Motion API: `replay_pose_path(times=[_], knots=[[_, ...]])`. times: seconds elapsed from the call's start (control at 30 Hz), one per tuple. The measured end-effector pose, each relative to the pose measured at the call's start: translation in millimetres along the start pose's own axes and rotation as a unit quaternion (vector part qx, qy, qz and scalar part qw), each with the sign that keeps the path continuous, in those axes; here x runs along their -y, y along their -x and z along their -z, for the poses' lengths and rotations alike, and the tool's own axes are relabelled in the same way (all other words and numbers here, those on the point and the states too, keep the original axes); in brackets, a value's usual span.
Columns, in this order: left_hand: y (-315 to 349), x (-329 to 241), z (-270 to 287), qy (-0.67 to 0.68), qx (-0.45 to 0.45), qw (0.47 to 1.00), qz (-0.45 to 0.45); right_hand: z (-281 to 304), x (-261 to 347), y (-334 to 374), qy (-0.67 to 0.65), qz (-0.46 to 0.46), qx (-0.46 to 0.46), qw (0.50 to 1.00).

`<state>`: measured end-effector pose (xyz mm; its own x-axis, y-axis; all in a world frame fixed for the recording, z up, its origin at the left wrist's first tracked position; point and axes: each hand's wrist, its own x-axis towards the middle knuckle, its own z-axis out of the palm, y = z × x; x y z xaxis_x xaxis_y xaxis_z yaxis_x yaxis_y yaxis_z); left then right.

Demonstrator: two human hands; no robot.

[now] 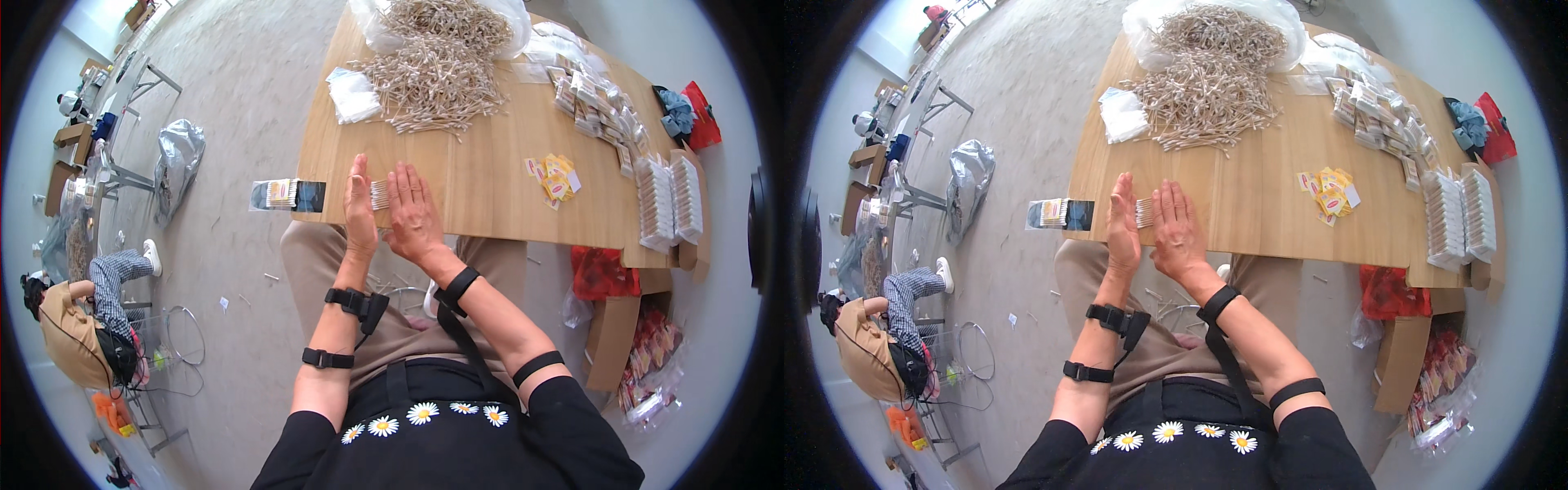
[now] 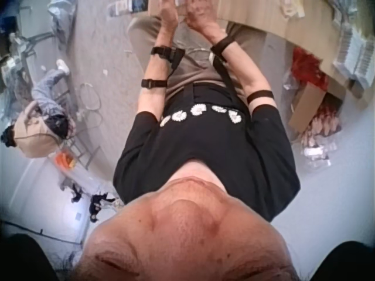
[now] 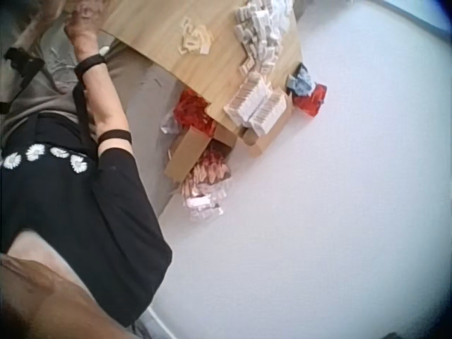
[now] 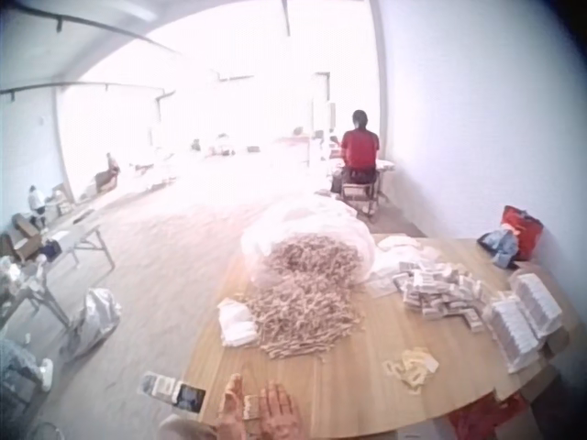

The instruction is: Sorting cotton swabs and placing them into small plastic bags.

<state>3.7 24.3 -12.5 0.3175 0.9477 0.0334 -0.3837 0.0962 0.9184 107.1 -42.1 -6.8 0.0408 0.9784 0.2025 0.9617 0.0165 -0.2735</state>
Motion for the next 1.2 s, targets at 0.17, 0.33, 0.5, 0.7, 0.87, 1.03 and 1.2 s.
replay_pose_path(times=[0.17, 0.33, 0.5, 0.7, 0.87, 1.03, 1.2], knots=[[4.2, -6.1, -12.1, -0.011, -0.015, 1.000, 0.002, -5.1, 8.5, 0.6, -0.001, -0.016, -0.010, 1.000], [3.3, -8.0, -14.3, 0.015, -0.025, 1.000, 0.009, -7.8, 11.4, 0.5, 0.034, -0.022, -0.017, 0.999], [0.9, -2.8, -6.4, 0.024, -0.007, 1.000, 0.008, -8.1, 13.0, 1.5, 0.017, -0.026, -0.005, 1.000], [4.7, -5.7, -18.4, 0.039, -0.023, 0.999, 0.014, -19.8, 7.4, 3.2, 0.052, -0.016, -0.045, 0.998], [4.6, -3.3, -15.8, 0.033, -0.022, 0.999, 0.001, -18.9, 9.9, 1.9, 0.018, -0.018, -0.050, 0.998], [4.3, -6.4, -11.9, 0.035, -0.013, 0.999, 0.005, -6.6, 12.8, 1.5, 0.020, -0.017, -0.016, 1.000], [6.8, -23.6, 6.4, -0.025, 0.011, 0.999, 0.043, -7.7, 6.2, 3.3, 0.010, -0.013, 0.003, 1.000]])
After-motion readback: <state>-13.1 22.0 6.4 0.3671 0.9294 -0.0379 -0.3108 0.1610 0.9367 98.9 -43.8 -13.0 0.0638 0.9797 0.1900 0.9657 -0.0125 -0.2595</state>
